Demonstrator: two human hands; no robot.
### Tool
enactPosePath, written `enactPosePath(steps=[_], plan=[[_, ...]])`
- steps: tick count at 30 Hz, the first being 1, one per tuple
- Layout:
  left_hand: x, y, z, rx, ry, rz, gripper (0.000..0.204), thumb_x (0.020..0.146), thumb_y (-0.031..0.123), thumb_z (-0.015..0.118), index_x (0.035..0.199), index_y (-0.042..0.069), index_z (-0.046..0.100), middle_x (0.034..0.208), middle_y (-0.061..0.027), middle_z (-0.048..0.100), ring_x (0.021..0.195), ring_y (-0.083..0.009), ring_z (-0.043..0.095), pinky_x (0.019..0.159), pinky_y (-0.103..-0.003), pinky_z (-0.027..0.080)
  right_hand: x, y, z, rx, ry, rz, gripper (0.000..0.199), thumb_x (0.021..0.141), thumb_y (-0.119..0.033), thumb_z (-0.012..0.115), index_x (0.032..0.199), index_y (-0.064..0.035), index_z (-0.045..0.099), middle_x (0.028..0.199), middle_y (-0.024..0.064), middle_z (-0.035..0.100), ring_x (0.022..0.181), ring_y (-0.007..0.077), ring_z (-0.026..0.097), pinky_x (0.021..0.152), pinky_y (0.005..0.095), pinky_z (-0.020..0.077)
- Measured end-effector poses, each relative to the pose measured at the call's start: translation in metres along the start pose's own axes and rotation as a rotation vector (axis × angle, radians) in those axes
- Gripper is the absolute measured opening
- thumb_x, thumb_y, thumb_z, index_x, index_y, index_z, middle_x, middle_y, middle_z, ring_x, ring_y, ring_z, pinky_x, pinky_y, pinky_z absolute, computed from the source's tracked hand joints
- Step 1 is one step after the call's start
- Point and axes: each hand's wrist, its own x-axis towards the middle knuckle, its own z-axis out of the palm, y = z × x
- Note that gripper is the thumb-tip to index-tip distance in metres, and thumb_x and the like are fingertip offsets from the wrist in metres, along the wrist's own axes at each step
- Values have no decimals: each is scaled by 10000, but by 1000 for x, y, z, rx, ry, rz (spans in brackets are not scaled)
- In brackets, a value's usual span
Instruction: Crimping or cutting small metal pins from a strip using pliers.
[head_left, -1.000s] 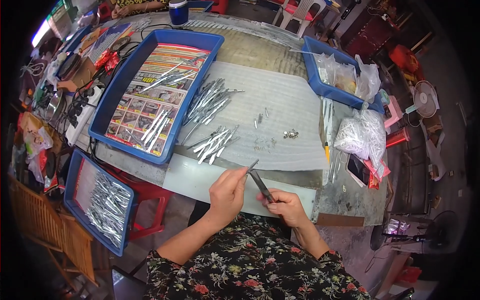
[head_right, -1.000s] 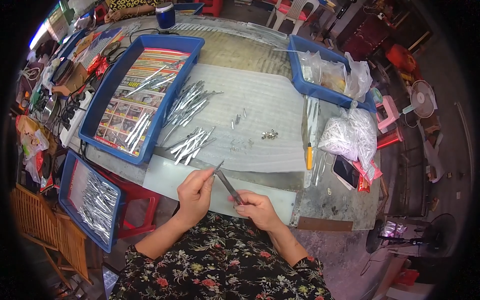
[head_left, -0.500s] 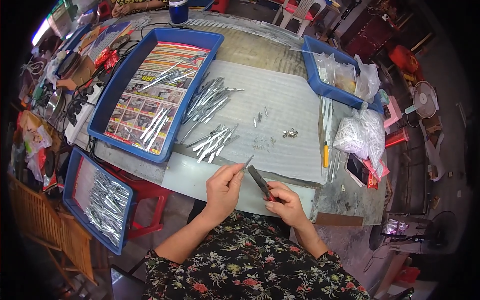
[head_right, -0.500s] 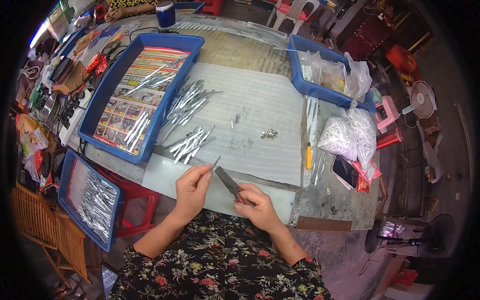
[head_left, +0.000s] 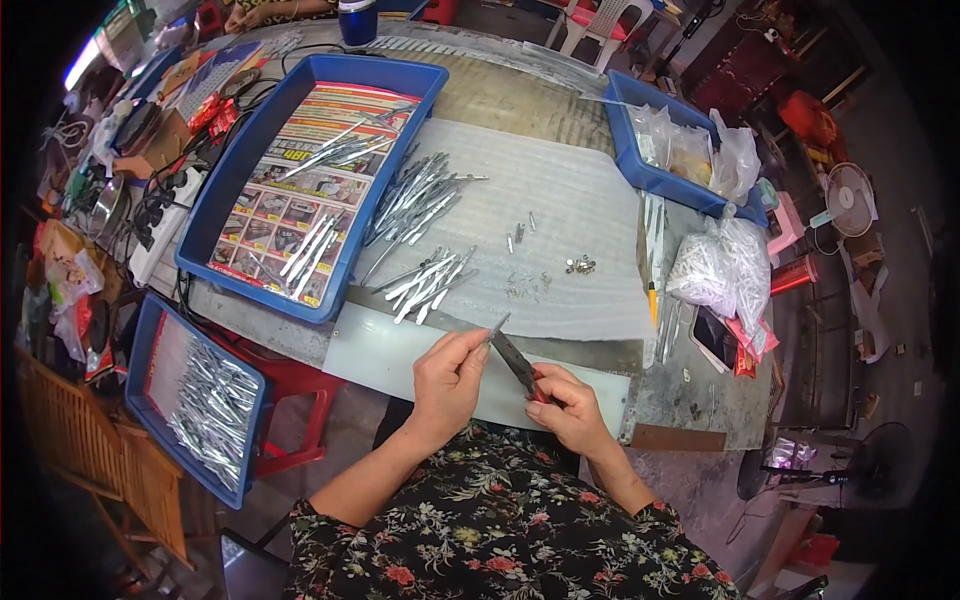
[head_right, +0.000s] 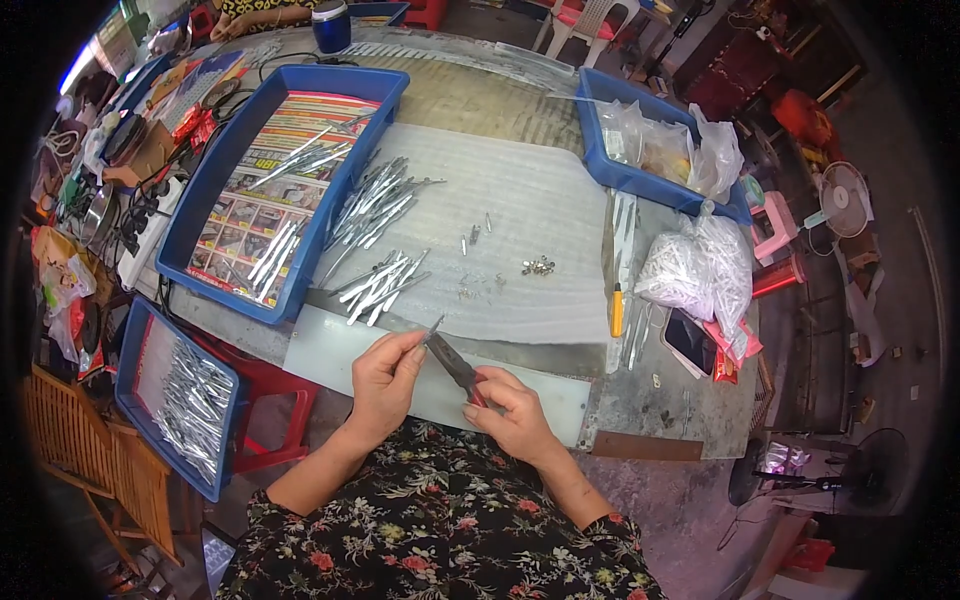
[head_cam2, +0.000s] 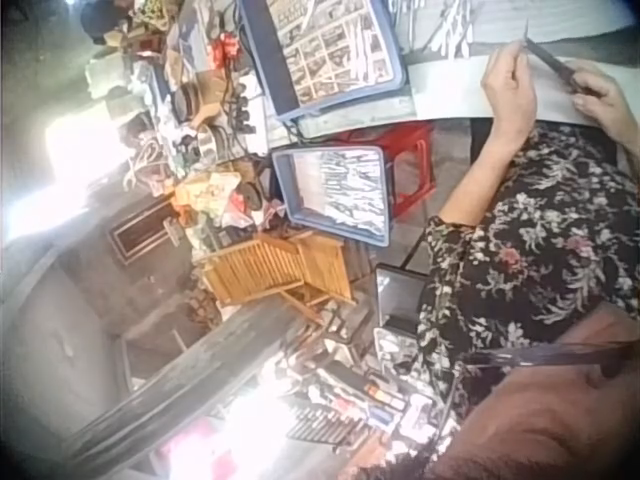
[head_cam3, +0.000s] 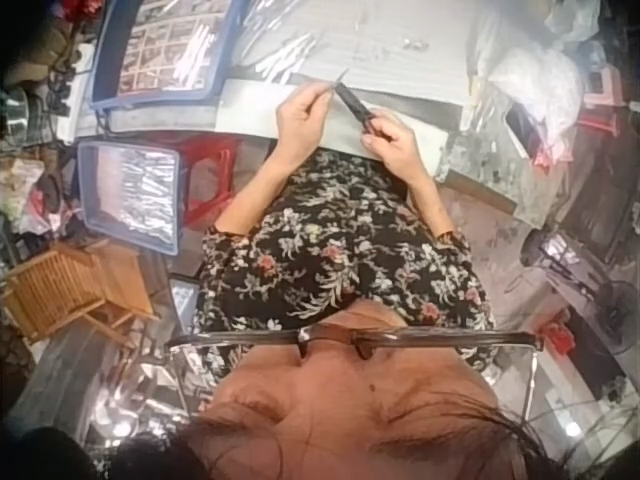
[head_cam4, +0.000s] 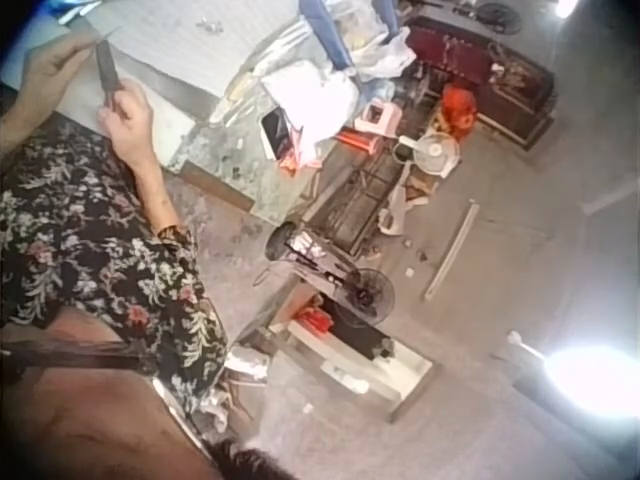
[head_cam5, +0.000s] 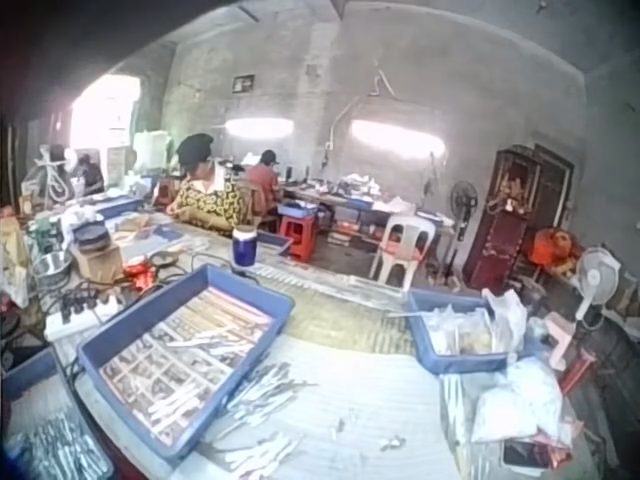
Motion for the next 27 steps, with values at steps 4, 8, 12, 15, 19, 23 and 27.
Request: enactPosePath(steps=[4, 8, 12, 15, 19, 23, 27], plan=[[-1, 4, 0, 33, -13, -28, 141, 768, 5, 521, 900, -34, 551, 691, -60, 518, 595, -99, 462, 529, -207, 370, 0, 2, 2, 183, -16, 170, 143, 673, -70, 600, 742, 33, 528, 944, 106, 513, 756, 149, 497, 683, 243, 392], [-1, 7, 1, 114, 47, 132, 144, 766, -4, 522, 903, -36, 551, 705, -70, 527, 593, -113, 473, 532, -217, 381, -1, 4, -4, 882, -171, 498, 122, 691, -44, 571, 774, 40, 537, 944, 67, 490, 720, 103, 462, 639, 220, 376], [2, 3, 2, 52, 69, 87, 145, 766, -9, 510, 902, -33, 550, 710, -107, 530, 559, -154, 495, 509, -232, 393, 4, 2, -1, 439, -79, 193, 126, 695, -42, 560, 790, 40, 538, 946, 59, 476, 742, 84, 441, 639, 205, 363], [3, 3, 1, 39, 59, 74, 143, 764, -7, 513, 899, -37, 550, 701, -103, 527, 555, -151, 491, 508, -233, 390, 3, 3, -3, 313, -31, 116, 131, 684, -50, 573, 779, 33, 536, 965, 66, 480, 790, 94, 443, 674, 207, 359], [2, 4, -1, 40, 32, 22, 139, 772, 0, 519, 900, -44, 551, 701, -66, 520, 591, -97, 459, 523, -207, 371, 1, -1, -2, 152, -1, 87, 142, 663, -57, 589, 760, 28, 531, 965, 85, 484, 804, 115, 455, 692, 214, 360], [2, 5, 0, 29, 23, 19, 139, 771, 2, 522, 899, -43, 552, 691, -60, 515, 580, -92, 452, 518, -206, 368, 1, 0, 0, 114, 1, 53, 151, 651, -59, 592, 753, 31, 527, 952, 97, 491, 791, 128, 463, 683, 219, 366], [2, 6, 0, 23, 29, 21, 138, 769, -2, 520, 897, -41, 553, 675, -56, 508, 575, -93, 450, 516, -209, 367, 1, -3, -1, 105, 2, 69, 158, 652, -68, 595, 750, 33, 523, 943, 100, 498, 784, 133, 469, 682, 223, 370]])
